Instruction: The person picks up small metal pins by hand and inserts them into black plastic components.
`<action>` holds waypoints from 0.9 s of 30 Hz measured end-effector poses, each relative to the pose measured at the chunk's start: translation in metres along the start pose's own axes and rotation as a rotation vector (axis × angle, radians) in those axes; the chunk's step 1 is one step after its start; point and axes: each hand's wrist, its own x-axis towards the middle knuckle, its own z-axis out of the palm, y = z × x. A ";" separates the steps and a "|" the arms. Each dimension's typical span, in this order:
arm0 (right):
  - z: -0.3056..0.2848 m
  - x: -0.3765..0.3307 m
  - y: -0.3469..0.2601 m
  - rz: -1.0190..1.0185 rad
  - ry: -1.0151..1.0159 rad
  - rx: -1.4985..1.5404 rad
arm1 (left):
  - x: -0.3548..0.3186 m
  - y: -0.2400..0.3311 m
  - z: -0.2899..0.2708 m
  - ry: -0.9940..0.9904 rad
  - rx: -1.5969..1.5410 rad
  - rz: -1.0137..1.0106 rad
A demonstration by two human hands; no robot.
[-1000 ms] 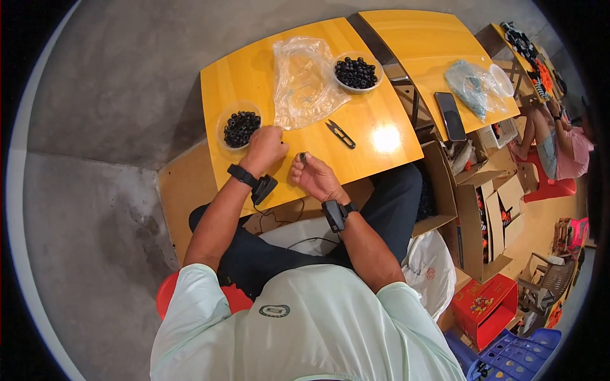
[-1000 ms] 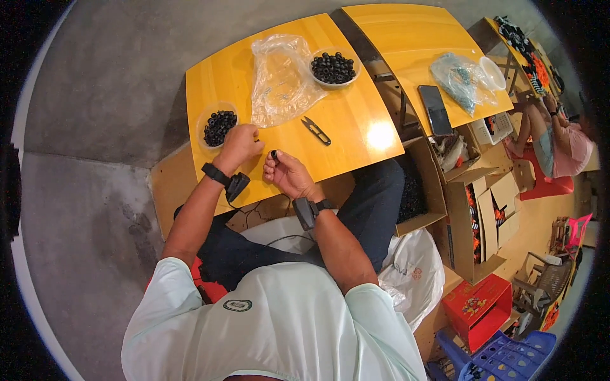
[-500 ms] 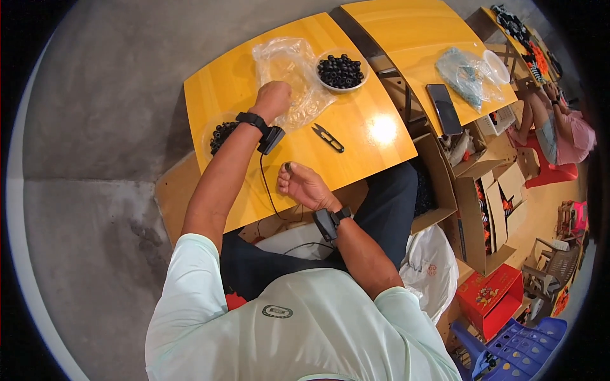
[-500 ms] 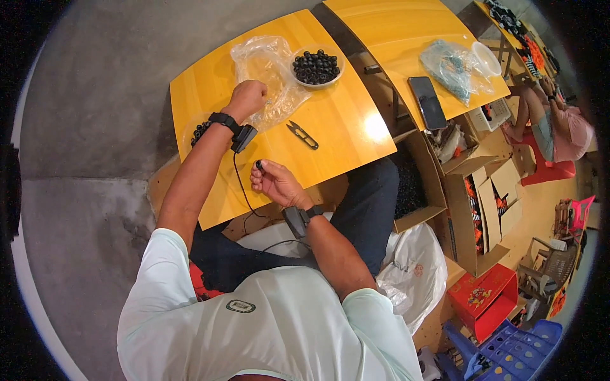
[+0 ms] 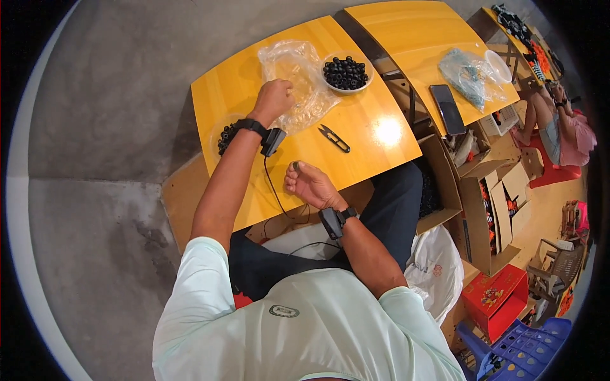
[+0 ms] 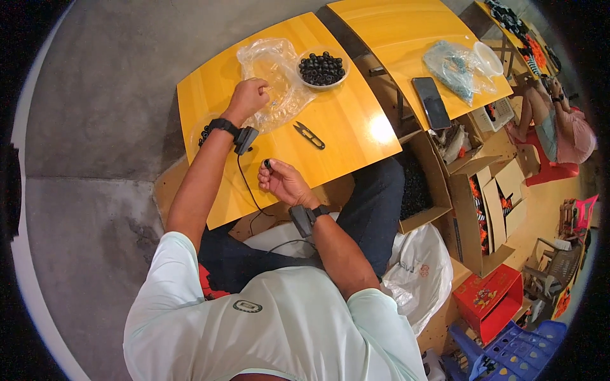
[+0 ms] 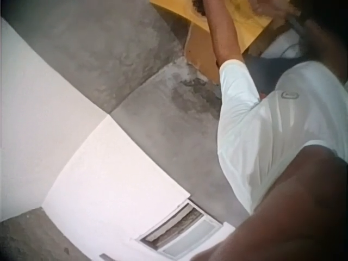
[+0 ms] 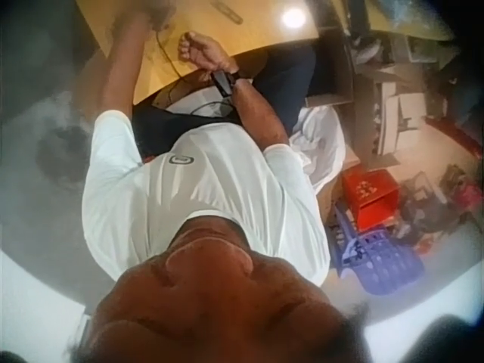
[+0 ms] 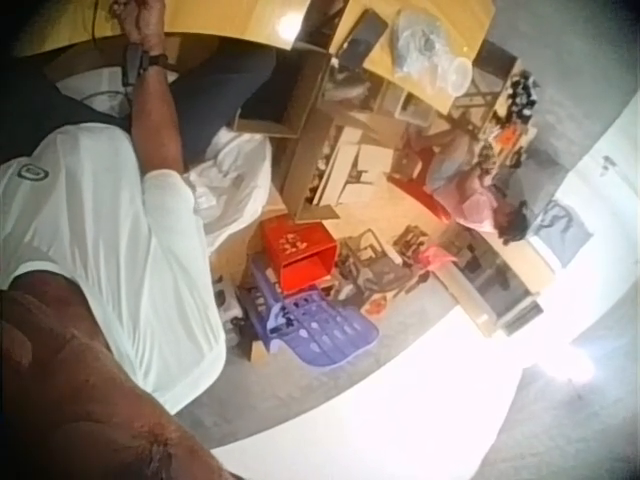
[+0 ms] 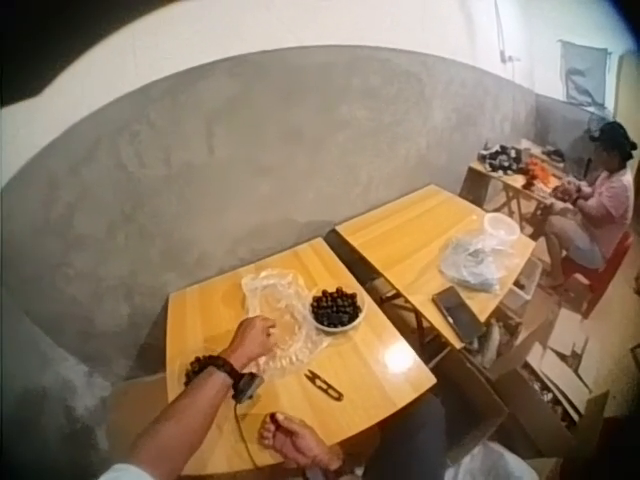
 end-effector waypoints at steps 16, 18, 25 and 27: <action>-0.002 -0.001 0.002 -0.040 0.077 -0.014 | -0.172 0.090 -0.021 0.090 -1.046 -0.478; -0.005 -0.001 0.003 -0.046 0.089 -0.014 | -0.172 0.098 -0.024 0.106 -1.051 -0.486; -0.015 0.002 0.005 -0.066 0.074 -0.025 | -0.173 0.111 -0.028 0.181 -0.897 -0.406; -0.018 0.004 0.007 -0.064 0.090 -0.037 | -0.175 0.108 -0.025 0.189 -0.771 -0.329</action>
